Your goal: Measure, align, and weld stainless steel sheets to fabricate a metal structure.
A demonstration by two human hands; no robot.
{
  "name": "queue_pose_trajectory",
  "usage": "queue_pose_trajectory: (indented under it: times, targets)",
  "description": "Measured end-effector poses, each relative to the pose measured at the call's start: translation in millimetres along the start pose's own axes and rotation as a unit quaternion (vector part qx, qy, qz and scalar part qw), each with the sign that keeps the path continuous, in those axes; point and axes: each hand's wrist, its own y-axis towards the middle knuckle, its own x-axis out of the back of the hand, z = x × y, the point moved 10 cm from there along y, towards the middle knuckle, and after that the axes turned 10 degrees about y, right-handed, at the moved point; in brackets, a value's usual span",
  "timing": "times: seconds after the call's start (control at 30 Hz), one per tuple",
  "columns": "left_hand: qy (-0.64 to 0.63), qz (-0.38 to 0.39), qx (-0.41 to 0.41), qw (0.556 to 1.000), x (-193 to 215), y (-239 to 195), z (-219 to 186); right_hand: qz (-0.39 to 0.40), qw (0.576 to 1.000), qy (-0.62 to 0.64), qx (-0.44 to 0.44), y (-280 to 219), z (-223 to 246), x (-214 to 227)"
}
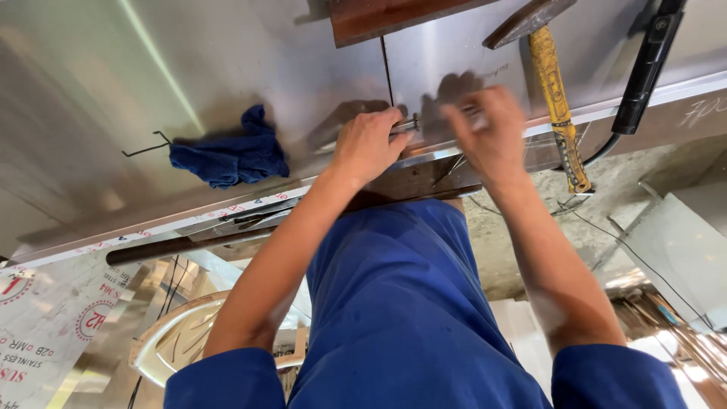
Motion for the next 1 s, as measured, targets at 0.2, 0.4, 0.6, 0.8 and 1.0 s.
queue_pose_trajectory:
  times: [0.2, 0.4, 0.6, 0.8, 1.0]
  targets:
    - [-0.301, 0.044, -0.123, 0.945, 50.4, -8.3, -47.6, -0.180, 0.962, -0.204, -0.008, -13.7, -9.3, 102.5]
    - [-0.362, 0.087, -0.163, 0.914, 36.6, -4.1, -55.9, -0.007, 0.968, -0.141, -0.208, -30.9, -119.3, 82.5]
    - [-0.445, 0.068, -0.159, 0.879, 34.9, -8.9, -39.2, -0.013, 0.978, -0.180, -0.109, -40.4, -116.7, 74.1]
    - [-0.410, 0.034, -0.123, 0.903, 34.7, 7.5, -29.4, -0.059, 0.980, -0.155, -0.106, -51.7, -53.0, 82.0]
    - [-0.475, 0.005, -0.115, 0.872, 41.8, 15.3, -31.1, -0.052, 0.984, 0.011, -0.171, -120.6, -35.6, 43.6]
